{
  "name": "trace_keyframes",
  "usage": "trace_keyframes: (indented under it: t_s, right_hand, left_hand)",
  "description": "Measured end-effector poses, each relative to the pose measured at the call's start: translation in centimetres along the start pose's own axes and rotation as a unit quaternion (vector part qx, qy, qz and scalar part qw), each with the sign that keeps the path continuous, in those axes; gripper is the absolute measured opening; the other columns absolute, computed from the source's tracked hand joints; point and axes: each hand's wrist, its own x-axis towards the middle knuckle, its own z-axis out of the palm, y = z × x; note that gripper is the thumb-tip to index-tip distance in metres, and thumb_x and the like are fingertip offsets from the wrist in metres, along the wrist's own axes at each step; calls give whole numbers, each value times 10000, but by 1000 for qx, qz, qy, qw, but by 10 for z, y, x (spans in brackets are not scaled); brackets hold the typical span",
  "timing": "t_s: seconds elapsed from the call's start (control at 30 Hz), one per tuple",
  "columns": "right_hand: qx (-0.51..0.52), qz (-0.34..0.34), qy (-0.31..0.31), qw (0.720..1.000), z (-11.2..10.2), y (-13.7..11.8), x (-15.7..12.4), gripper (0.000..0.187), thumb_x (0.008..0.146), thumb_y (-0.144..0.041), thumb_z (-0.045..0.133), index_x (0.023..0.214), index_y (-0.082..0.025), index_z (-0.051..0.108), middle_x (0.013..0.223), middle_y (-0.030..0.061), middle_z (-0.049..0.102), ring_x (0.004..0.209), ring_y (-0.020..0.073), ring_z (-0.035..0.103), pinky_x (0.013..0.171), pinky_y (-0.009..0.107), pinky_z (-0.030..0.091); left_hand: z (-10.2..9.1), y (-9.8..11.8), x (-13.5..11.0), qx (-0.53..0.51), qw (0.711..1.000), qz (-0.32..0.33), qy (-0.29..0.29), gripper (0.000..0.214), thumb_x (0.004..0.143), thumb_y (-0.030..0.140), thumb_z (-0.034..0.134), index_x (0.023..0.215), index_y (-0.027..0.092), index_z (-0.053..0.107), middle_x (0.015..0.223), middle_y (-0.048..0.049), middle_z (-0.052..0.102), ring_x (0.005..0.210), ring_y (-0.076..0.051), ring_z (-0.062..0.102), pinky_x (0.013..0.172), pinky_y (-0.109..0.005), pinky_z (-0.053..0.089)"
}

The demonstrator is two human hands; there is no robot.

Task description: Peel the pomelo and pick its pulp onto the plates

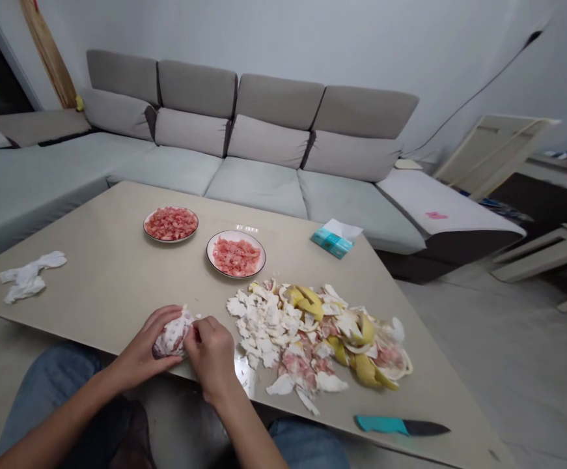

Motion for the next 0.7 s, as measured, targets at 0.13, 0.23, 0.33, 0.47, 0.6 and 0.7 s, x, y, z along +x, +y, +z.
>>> trace_keyframes:
  t_s: [0.13, 0.23, 0.33, 0.47, 0.6, 0.7]
  right_hand:
    - [74, 51, 24, 996, 5, -7, -5, 143, 797, -142, 533, 707, -176, 639, 644, 6, 603, 587, 127, 556, 570, 227, 411]
    - [113, 80, 10, 990, 6, -8, -4, 142, 784, -160, 543, 685, -182, 642, 621, -3, 601, 559, 122, 549, 549, 223, 415]
    - [89, 104, 50, 989, -3, 6, 1, 164, 808, -194, 532, 697, -180, 652, 621, 6, 619, 560, 130, 559, 558, 234, 442]
    - [39, 113, 137, 983, -36, 38, 7, 195, 881, -273, 528, 830, -168, 684, 779, 53, 686, 672, 156, 619, 632, 261, 494]
    - [-39, 92, 132, 986, -65, 63, 1, 246, 916, -279, 493, 992, -173, 702, 935, 83, 705, 797, 180, 645, 692, 281, 505]
    - [-143, 87, 112, 980, -70, 72, -6, 296, 921, -233, 459, 1106, -188, 685, 931, 84, 702, 777, 190, 629, 703, 306, 488]
  left_hand:
    - [-6, 9, 0, 19, 996, -80, 19, 744, 730, 251, 715, 1391, 278, 374, 1507, -121, 287, 1386, -320, 326, 1124, -505, 347]
    - [-7, 11, 2, 25, 995, -94, 30, 698, 725, 241, 692, 1370, 263, 427, 1416, -110, 429, 1330, -305, 413, 1115, -485, 364]
    - [-8, 11, 6, 15, 995, -98, 22, 648, 709, 225, 694, 1322, 253, 486, 1356, -97, 492, 1289, -288, 460, 1101, -448, 389]
    - [-13, 8, 5, -6, 994, -111, 9, 652, 718, 236, 705, 1329, 258, 480, 1385, -94, 467, 1311, -279, 447, 1124, -445, 359]
    - [-16, 3, 1, -22, 992, -121, -2, 712, 718, 276, 737, 1366, 263, 444, 1426, -98, 434, 1343, -280, 417, 1145, -452, 325]
    - [-15, -2, 0, -23, 993, -120, 2, 731, 720, 296, 742, 1380, 253, 430, 1444, -111, 418, 1363, -292, 393, 1150, -470, 310]
